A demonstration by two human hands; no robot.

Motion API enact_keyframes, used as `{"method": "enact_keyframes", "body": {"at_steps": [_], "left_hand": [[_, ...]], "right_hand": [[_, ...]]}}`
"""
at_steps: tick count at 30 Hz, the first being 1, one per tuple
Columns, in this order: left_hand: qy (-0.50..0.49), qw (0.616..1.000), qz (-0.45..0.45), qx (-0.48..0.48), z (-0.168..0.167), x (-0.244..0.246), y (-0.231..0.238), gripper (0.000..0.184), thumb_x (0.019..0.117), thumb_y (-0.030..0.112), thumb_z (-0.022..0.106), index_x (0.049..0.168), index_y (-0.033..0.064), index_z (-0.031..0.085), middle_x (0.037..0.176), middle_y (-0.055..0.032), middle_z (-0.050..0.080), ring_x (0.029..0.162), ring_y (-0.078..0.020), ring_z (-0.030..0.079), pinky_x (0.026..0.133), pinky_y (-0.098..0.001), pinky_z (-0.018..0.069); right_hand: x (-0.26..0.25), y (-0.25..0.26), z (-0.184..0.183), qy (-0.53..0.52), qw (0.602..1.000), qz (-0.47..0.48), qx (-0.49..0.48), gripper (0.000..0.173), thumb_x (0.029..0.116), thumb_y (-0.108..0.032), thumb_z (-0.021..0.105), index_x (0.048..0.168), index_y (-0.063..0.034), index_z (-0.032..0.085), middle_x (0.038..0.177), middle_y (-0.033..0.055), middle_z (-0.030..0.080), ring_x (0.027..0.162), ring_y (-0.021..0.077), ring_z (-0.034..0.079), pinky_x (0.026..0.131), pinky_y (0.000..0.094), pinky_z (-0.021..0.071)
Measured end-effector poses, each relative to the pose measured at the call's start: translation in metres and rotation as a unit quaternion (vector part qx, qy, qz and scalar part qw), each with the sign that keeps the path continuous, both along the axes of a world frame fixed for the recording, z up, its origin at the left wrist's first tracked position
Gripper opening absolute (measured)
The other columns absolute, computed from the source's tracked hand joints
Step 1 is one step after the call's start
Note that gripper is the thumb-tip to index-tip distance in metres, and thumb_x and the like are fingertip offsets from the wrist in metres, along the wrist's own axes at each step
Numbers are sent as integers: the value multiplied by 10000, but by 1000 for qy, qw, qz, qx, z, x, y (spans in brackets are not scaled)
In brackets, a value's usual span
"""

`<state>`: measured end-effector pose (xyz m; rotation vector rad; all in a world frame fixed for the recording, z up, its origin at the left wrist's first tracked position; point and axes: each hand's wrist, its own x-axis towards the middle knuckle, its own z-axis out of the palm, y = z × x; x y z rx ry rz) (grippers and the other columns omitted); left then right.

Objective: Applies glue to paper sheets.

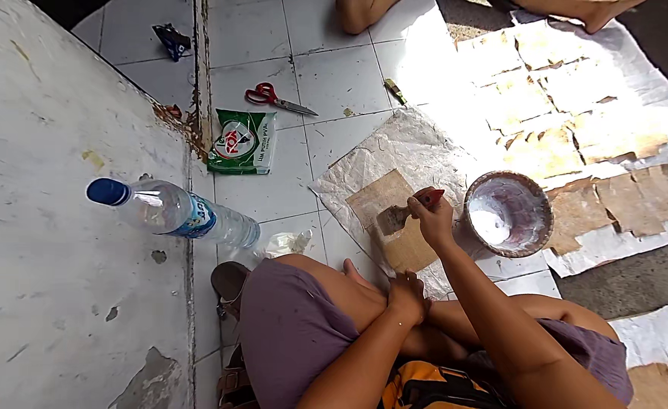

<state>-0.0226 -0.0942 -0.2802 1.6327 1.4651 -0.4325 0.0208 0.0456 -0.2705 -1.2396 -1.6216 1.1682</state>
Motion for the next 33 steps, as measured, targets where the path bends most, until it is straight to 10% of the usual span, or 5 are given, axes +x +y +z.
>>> {"method": "enact_keyframes", "body": {"at_steps": [16,22,27,30,33], "left_hand": [[10,1000,3,0,-2,0,0,671,1074,504,376,1538,19,407,1657,-218,265,1479,-444,323,1092,-653,355],[5,999,34,-8,2,3,-1,730,1055,560,376,1532,8,408,1597,-267,345,1480,-444,320,1156,-646,282],[8,1000,12,-9,-1,4,0,692,1065,532,390,1523,15,425,1649,-230,280,1485,-443,320,1101,-657,345],[10,1000,13,-11,-4,5,2,688,1060,555,400,1508,35,455,1644,-214,299,1511,-439,279,1124,-670,325],[11,1000,10,-13,-5,3,4,684,1069,545,389,1515,29,443,1667,-206,254,1525,-425,262,1134,-659,322]], "right_hand": [[6,4,-2,-163,976,-3,145,168,998,-152,650,1031,7,695,932,169,706,876,310,691,802,533,546],[29,-57,-25,-231,901,233,282,134,960,-125,635,975,-56,748,989,123,745,963,299,727,820,452,608],[39,-42,-11,-88,990,76,82,139,963,-146,679,1005,-18,712,881,77,716,786,144,685,742,372,584],[59,-10,-10,-148,982,16,115,163,978,-152,678,1031,1,704,912,152,713,828,268,692,779,513,557],[88,12,29,-103,972,-50,203,154,979,-127,664,1029,13,704,933,106,713,810,141,675,771,338,574]]}}
